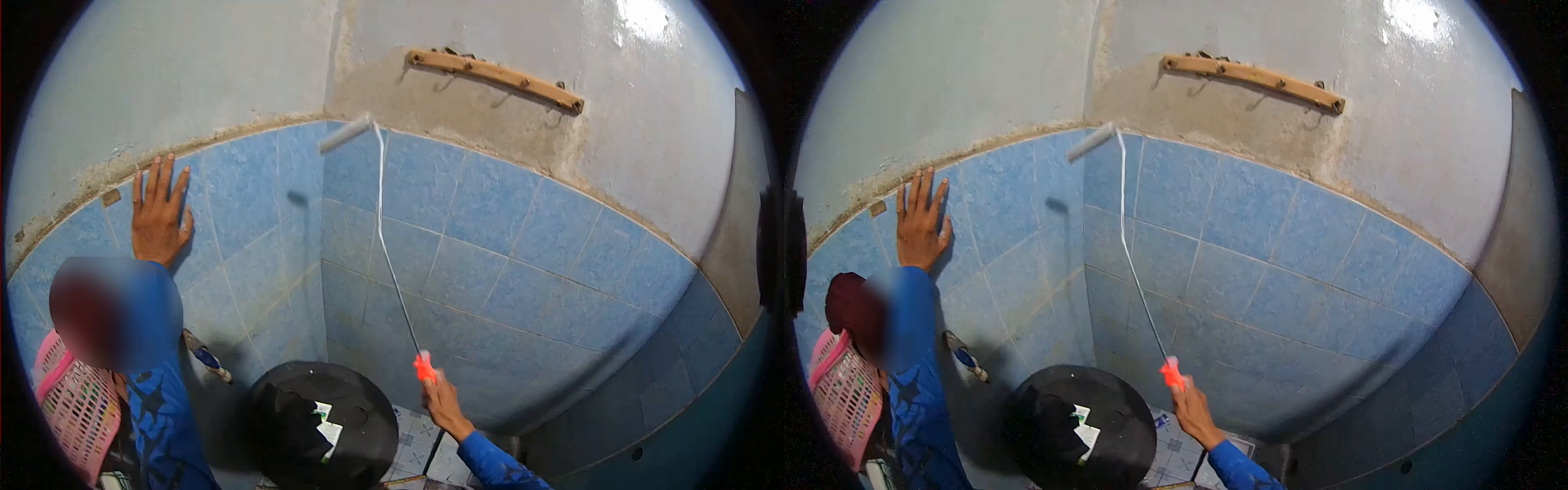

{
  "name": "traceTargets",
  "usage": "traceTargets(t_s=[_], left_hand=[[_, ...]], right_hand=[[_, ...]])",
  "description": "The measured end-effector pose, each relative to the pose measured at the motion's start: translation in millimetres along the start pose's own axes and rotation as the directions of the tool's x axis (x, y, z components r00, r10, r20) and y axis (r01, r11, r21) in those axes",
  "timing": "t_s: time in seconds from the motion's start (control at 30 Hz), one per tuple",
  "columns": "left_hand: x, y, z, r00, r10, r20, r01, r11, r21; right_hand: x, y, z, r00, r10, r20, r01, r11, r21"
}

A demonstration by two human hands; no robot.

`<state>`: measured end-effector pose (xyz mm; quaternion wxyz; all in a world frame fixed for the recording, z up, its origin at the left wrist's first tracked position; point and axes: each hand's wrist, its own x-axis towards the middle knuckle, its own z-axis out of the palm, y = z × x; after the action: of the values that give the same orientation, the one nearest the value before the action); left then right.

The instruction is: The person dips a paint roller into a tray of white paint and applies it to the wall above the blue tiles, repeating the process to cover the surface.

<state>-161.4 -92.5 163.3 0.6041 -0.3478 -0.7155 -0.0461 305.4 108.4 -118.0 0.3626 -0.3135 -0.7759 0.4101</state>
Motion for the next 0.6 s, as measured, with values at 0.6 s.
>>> traceTargets(t_s=[0.6], left_hand=[[-259,399,-95,0.795,0.198,0.573,0.39,0.555,-0.734]], right_hand=[[-370,179,-226,0.651,0.759,0.007,-0.724,0.623,-0.295]])
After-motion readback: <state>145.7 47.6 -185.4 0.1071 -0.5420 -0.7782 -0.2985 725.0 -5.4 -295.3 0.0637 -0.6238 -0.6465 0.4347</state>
